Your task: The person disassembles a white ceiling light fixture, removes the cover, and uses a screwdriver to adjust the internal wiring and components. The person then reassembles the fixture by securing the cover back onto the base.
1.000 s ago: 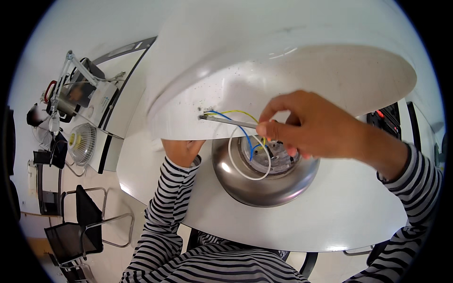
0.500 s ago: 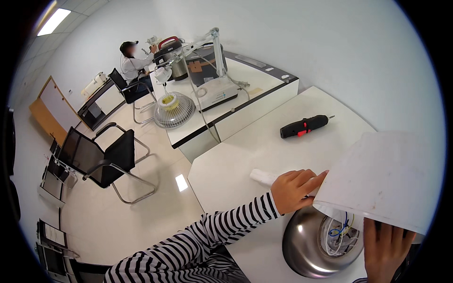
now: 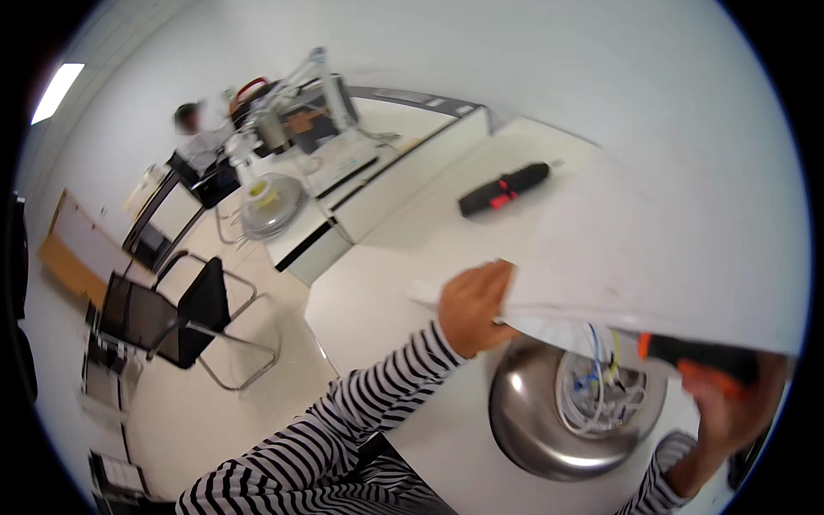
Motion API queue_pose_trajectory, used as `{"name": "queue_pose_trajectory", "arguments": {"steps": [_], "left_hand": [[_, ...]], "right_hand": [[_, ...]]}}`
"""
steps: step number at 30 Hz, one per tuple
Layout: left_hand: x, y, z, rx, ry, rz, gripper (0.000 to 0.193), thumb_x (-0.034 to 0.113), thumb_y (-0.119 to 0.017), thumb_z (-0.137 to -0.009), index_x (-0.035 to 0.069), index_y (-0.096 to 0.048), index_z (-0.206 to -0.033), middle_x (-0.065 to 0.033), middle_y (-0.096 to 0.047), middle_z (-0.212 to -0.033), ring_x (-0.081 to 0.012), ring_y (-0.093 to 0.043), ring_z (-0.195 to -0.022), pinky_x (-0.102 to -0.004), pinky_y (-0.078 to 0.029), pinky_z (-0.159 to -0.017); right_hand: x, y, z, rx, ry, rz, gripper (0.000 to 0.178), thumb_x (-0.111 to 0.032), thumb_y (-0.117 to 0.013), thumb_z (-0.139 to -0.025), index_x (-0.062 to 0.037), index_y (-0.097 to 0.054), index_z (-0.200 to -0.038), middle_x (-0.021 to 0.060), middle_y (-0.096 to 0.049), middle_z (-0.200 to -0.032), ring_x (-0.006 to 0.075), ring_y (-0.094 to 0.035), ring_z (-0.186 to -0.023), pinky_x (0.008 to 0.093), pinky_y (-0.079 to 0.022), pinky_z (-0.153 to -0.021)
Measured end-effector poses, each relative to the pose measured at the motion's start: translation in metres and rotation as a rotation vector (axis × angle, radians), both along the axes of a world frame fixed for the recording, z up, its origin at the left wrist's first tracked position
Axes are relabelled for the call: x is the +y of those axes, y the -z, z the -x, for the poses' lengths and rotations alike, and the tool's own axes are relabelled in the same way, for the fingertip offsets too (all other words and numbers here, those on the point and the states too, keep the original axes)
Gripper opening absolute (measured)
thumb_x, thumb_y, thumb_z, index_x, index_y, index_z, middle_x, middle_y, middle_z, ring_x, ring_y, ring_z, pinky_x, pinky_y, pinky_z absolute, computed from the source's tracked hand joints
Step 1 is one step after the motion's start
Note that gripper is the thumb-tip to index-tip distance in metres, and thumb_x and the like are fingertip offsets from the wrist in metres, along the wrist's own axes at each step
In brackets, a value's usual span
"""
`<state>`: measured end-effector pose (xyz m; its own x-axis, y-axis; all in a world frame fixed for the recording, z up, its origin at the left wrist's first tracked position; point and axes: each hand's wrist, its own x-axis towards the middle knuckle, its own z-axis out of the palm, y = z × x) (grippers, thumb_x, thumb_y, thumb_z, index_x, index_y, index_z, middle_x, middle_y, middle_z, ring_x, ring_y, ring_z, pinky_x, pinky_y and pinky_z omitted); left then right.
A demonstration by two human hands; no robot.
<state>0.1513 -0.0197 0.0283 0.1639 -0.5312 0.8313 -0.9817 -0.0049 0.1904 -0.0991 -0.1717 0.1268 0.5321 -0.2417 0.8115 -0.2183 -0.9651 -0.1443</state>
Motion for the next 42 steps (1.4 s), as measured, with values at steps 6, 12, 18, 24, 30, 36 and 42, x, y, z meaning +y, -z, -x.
{"name": "queue_pose_trajectory", "arguments": {"steps": [6,12,18,24,30,36,42], "left_hand": [[0.004,0.024,-0.014,-0.037,-0.046,-0.077,0.057,0.016,-0.07,-0.051,-0.003,-0.051,-0.101,-0.0154,-0.057,-0.089,-0.0297,-0.056,-0.076,-0.036,-0.045,-0.066],[0.004,0.004,-0.001,0.08,0.005,-0.11,0.042,0.018,-0.071,-0.056,0.002,-0.057,-0.092,-0.0111,-0.058,-0.087,-0.0265,-0.057,-0.07,-0.032,-0.046,-0.058],[0.003,0.008,-0.006,0.031,0.003,-0.072,0.042,0.019,-0.072,-0.057,0.004,-0.057,-0.094,-0.0086,-0.059,-0.079,-0.0256,-0.056,-0.064,-0.0304,-0.045,-0.054],[0.003,0.003,-0.001,0.066,-0.015,-0.078,0.043,0.02,-0.072,-0.058,0.004,-0.057,-0.094,-0.0083,-0.059,-0.075,-0.0254,-0.055,-0.06,-0.0301,-0.045,-0.053],[0.001,0.003,-0.001,0.07,0.013,-0.033,0.044,0.019,-0.072,-0.058,0.002,-0.057,-0.095,-0.01,-0.059,-0.077,-0.0259,-0.055,-0.061,-0.0308,-0.045,-0.053],[0.001,0.0,-0.001,0.013,0.008,-0.005,0.042,0.018,-0.071,-0.058,0.002,-0.057,-0.093,-0.0098,-0.058,-0.076,-0.026,-0.055,-0.061,-0.0306,-0.045,-0.054],[0.0,-0.002,-0.001,0.019,0.005,0.004,0.04,0.017,-0.072,-0.057,0.002,-0.057,-0.09,-0.0087,-0.058,-0.074,-0.0249,-0.055,-0.061,-0.0305,-0.045,-0.054]], "right_hand": [[0.012,-0.011,-0.02,-0.005,-0.092,-0.492,0.041,-0.029,-0.061,-0.075,0.0007,-0.043,-0.096,0.0098,-0.055,-0.076,0.0103,-0.049,-0.051,0.02,-0.038,-0.044],[0.011,-0.015,-0.03,-0.15,-0.366,-0.545,0.038,-0.018,-0.057,-0.08,0.0005,-0.038,-0.108,0.0133,-0.056,-0.078,0.0162,-0.056,-0.052,0.0214,-0.043,-0.039],[0.009,-0.019,-0.027,-0.115,-0.465,-0.676,0.033,-0.014,-0.053,-0.082,0.0009,-0.039,-0.107,0.0138,-0.057,-0.079,0.0176,-0.057,-0.051,0.0215,-0.045,-0.038],[0.011,-0.019,-0.021,-0.098,-0.529,-0.613,0.043,-0.022,-0.056,-0.08,0.0035,-0.038,-0.11,0.0136,-0.059,-0.078,0.0169,-0.058,-0.052,0.0223,-0.047,-0.041],[0.014,-0.018,-0.023,-0.072,-0.215,-0.477,0.041,-0.029,-0.047,-0.086,0.0036,-0.042,-0.109,0.0123,-0.058,-0.075,0.015,-0.057,-0.051,0.0207,-0.044,-0.04],[0.015,-0.015,-0.027,-0.135,-0.362,-0.458,0.039,-0.03,-0.04,-0.088,0.0058,-0.042,-0.105,0.0128,-0.058,-0.072,0.013,-0.056,-0.048,0.0201,-0.043,-0.039],[0.019,-0.025,-0.025,-0.022,-0.204,-0.693,0.036,-0.029,-0.039,-0.088,0.0059,-0.043,-0.097,0.0114,-0.056,-0.067,0.009,-0.051,-0.04,0.015,-0.036,-0.032]]}}
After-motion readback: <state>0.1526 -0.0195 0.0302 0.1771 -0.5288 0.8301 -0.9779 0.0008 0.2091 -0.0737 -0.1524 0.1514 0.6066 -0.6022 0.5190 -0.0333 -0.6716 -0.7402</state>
